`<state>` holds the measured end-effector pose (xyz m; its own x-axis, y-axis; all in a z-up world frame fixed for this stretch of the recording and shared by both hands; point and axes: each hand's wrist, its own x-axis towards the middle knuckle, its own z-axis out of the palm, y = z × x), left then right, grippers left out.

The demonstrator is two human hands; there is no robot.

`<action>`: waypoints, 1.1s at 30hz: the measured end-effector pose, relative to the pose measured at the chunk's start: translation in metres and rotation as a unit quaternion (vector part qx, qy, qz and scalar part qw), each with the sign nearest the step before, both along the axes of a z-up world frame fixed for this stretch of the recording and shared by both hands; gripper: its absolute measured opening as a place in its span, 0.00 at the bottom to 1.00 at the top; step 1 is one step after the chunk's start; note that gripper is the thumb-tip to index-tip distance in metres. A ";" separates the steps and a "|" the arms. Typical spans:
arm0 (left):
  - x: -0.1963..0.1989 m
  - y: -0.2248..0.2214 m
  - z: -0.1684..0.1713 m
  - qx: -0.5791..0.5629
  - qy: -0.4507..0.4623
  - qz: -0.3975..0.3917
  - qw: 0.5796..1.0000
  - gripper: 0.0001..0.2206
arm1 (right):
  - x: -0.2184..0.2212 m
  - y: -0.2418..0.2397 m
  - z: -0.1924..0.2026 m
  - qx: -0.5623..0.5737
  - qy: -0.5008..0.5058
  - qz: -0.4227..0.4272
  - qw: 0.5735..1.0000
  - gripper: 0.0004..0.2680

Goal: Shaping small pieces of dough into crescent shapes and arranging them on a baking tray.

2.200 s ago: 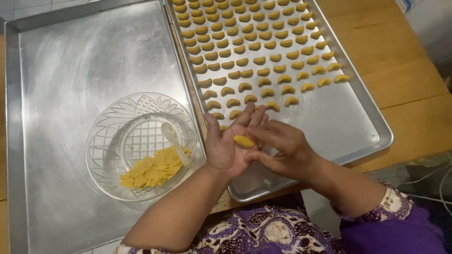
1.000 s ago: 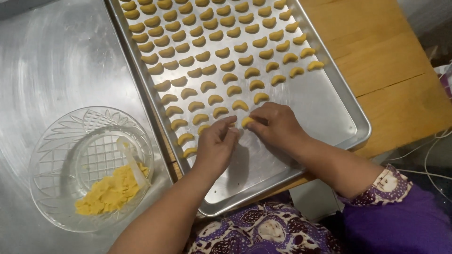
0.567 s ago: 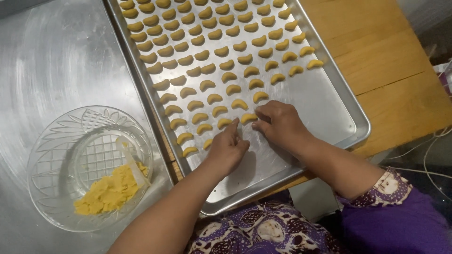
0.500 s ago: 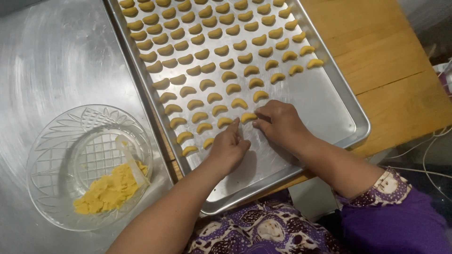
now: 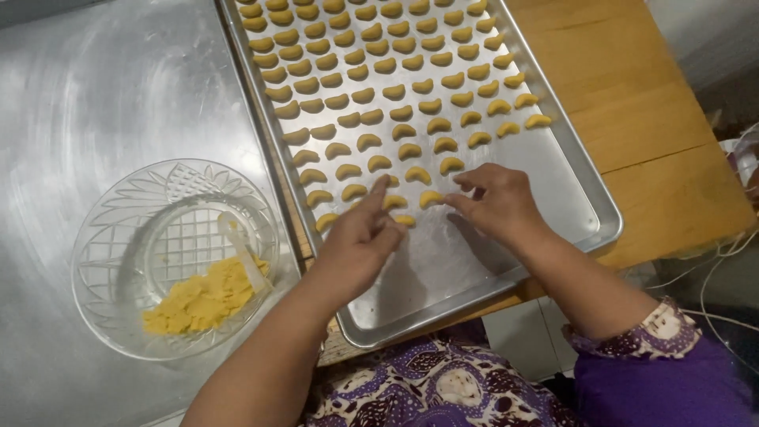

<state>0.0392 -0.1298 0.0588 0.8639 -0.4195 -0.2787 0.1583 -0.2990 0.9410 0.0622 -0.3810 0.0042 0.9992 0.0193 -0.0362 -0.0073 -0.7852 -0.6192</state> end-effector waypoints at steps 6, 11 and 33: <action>-0.020 0.089 -0.003 -0.245 -0.116 0.173 0.947 0.27 | 0.001 0.013 0.012 0.044 -0.107 0.045 0.992 0.10; -0.042 0.149 -0.008 -0.169 -0.148 0.287 0.931 0.19 | 0.000 0.078 0.022 0.087 -0.148 0.149 0.974 0.05; -0.094 0.239 -0.030 0.309 -0.145 0.244 0.908 0.16 | 0.008 0.270 0.038 -0.269 0.020 0.396 0.878 0.15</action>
